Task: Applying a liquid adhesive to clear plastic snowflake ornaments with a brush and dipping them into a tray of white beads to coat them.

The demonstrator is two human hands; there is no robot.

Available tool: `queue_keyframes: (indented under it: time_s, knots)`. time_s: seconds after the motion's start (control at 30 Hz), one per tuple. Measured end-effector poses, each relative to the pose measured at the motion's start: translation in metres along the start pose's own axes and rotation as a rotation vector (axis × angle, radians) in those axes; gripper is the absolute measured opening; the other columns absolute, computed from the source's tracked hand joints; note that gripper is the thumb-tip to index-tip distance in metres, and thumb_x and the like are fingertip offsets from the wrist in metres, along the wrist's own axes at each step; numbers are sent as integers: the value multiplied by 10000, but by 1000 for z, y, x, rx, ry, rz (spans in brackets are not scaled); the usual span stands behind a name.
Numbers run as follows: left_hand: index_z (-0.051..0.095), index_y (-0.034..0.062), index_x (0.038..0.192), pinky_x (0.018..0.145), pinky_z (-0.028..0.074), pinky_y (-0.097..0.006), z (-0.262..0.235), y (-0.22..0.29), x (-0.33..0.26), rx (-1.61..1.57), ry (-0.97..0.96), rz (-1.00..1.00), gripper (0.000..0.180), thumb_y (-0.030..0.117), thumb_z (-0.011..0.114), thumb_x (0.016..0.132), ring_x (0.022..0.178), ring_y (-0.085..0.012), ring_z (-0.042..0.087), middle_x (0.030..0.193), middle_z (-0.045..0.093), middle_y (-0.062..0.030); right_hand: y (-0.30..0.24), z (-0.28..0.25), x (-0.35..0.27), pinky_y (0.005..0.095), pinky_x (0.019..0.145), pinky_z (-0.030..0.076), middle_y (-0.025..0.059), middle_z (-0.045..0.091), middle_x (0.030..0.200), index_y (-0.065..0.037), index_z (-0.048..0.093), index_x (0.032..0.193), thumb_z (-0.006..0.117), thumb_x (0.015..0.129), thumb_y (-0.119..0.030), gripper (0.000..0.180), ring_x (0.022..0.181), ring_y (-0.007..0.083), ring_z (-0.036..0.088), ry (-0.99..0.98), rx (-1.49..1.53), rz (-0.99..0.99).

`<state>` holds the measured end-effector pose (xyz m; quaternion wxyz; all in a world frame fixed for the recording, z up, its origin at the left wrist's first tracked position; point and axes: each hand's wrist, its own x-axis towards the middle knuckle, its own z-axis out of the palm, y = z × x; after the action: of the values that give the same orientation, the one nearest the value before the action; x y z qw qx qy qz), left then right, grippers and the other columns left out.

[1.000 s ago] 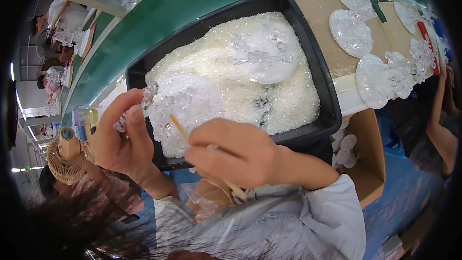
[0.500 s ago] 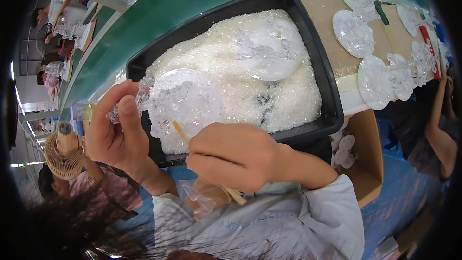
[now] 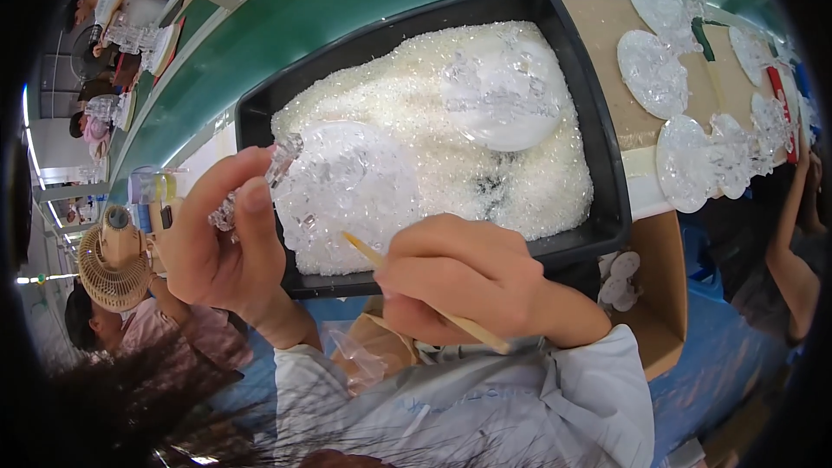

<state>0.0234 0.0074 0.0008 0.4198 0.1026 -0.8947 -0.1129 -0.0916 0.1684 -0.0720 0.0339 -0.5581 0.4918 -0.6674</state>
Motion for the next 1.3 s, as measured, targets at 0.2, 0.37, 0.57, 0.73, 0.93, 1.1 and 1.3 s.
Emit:
queue_keyframes:
  time_s: [0.2,0.37,0.57,0.73,0.93,1.1,1.3]
  knots:
    - [712,-64,876,512,474,-253,3,-4,2,-39,93,69,178,-42,790,718,531,-208,601,744,710,-123,2,-1,-1,276,540,544,142,658,827,-5,659,919,753,717,28,225,629,225,662,38,37,-36]
    - [711,-72,864,517,480,-252,2,0,3,-40,56,27,174,-38,788,713,539,-208,612,736,710,-127,-1,-5,-1,273,544,549,169,660,846,-8,648,902,755,723,36,213,639,228,673,64,57,-2]
    - [713,-74,869,535,494,-255,0,-2,3,-18,68,73,172,-28,788,721,545,-210,624,734,711,-126,0,1,-7,297,535,536,138,646,826,12,661,940,732,732,22,220,644,232,658,136,28,3]
    - [720,-72,880,547,501,-256,2,-3,2,-12,66,67,179,-20,788,723,556,-216,633,733,714,-125,4,1,1,303,534,533,144,646,835,10,665,949,728,726,30,232,652,234,655,48,23,-39]
    - [722,-75,901,557,506,-257,1,-4,1,-22,63,54,182,-29,773,733,572,-218,639,751,717,-143,2,0,2,281,511,518,121,643,814,-4,664,929,740,701,33,244,611,229,642,105,43,-42]
    - [722,-76,900,563,509,-257,1,-5,-1,-31,90,74,168,-35,761,741,574,-212,638,759,719,-142,3,2,-6,279,502,513,119,641,802,-8,663,922,734,700,42,239,596,226,636,141,54,-9]
    - [722,-73,900,582,516,-262,-1,-2,1,22,56,84,150,-16,748,764,590,-213,645,769,721,-141,1,-4,-7,275,529,533,137,649,839,-15,653,921,742,713,37,232,630,213,660,97,47,9]
